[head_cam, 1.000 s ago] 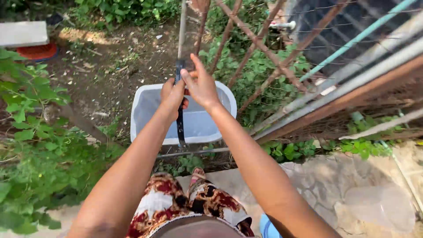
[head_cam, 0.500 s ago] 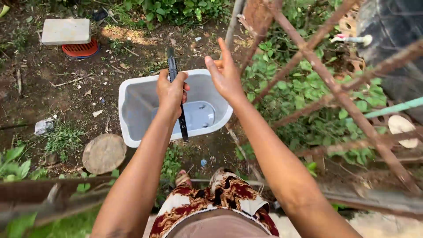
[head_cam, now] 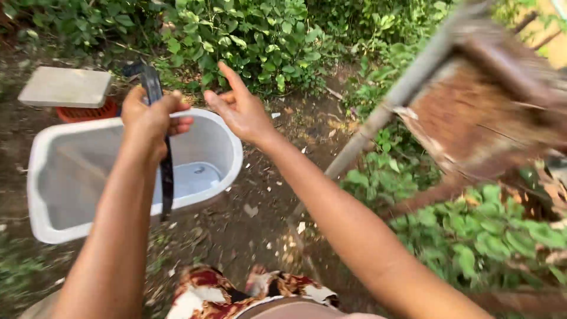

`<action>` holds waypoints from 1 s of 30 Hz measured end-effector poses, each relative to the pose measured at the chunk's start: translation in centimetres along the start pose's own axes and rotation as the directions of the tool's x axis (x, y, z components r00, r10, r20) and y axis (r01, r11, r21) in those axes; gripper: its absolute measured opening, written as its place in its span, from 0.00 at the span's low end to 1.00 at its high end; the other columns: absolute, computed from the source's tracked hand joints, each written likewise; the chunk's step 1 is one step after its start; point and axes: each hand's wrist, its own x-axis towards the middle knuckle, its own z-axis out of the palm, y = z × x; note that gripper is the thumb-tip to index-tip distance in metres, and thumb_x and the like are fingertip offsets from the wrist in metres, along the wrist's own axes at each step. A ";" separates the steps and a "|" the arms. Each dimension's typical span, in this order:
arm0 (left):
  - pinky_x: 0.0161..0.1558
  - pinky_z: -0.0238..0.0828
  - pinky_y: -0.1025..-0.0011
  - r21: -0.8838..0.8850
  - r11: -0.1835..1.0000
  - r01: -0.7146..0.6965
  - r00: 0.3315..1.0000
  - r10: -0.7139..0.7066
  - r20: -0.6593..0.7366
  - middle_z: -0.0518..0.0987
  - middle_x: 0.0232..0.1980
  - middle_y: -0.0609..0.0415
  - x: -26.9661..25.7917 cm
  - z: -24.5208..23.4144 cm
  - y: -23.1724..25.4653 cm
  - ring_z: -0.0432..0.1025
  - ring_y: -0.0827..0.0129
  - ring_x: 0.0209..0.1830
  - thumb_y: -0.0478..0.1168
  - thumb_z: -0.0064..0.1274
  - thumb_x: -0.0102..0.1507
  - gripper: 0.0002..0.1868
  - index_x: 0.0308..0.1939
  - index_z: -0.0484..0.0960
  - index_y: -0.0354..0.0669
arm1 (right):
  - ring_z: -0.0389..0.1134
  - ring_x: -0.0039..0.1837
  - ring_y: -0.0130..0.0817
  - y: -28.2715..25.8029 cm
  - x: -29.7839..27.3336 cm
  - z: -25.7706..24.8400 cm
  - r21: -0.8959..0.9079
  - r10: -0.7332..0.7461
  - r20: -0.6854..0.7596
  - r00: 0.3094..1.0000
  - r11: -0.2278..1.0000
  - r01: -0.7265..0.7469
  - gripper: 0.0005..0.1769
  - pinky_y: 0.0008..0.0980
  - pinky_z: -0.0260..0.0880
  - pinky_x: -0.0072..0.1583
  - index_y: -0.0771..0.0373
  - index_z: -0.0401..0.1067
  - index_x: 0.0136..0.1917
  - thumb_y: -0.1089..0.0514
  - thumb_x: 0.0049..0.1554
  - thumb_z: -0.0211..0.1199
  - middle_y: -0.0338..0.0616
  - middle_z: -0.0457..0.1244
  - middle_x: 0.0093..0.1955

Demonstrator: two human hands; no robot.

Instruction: Hand-washing a blue microfiber floor mat outdoors using detergent, a bucket, and water from a faucet, then hanging it to dry.

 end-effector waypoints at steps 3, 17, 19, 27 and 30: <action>0.22 0.76 0.70 0.015 1.000 -0.020 1.000 0.020 -0.020 0.83 0.38 0.48 4.9 3.2 -3.3 0.78 0.66 0.24 0.37 0.57 0.66 0.18 0.56 0.69 0.40 | 0.75 0.49 0.35 8.3 6.5 4.0 0.009 -0.017 -0.118 0.993 1.000 0.018 0.47 0.36 0.76 0.51 0.53 0.48 0.83 0.36 0.59 0.61 0.49 0.72 0.50; 0.16 0.66 0.74 0.194 0.964 0.181 0.914 -0.237 0.328 0.82 0.34 0.50 34.4 28.2 -15.1 0.75 0.71 0.18 0.39 0.63 0.61 0.19 0.51 0.72 0.39 | 0.75 0.53 0.41 35.5 21.3 -11.6 -0.060 0.547 -0.370 0.751 0.793 -0.607 0.36 0.41 0.74 0.56 0.49 0.57 0.79 0.44 0.61 0.60 0.47 0.72 0.53; 0.16 0.64 0.74 0.208 0.957 0.203 0.862 -0.275 0.426 0.84 0.34 0.49 35.6 34.7 -16.2 0.74 0.71 0.17 0.39 0.62 0.60 0.18 0.50 0.72 0.40 | 0.75 0.54 0.40 38.3 19.2 -16.9 -0.016 0.604 -0.446 0.661 0.733 -0.680 0.36 0.41 0.74 0.56 0.48 0.57 0.79 0.44 0.60 0.61 0.47 0.72 0.53; 0.16 0.62 0.73 0.535 0.833 0.141 0.602 -0.501 0.621 0.84 0.31 0.51 34.2 61.1 -24.7 0.71 0.72 0.15 0.42 0.58 0.63 0.13 0.47 0.75 0.41 | 0.75 0.54 0.41 47.9 7.8 -38.1 0.200 0.605 -0.749 0.271 0.596 -0.777 0.35 0.41 0.75 0.57 0.49 0.61 0.77 0.42 0.59 0.63 0.49 0.72 0.51; 0.18 0.64 0.73 0.516 0.853 0.078 0.457 -0.490 0.742 0.83 0.30 0.48 31.8 68.2 -30.4 0.72 0.72 0.18 0.41 0.59 0.62 0.15 0.47 0.74 0.39 | 0.75 0.56 0.41 51.6 2.5 -42.6 0.277 0.556 -0.829 0.053 0.491 -0.826 0.35 0.40 0.74 0.58 0.48 0.63 0.77 0.40 0.59 0.63 0.49 0.72 0.53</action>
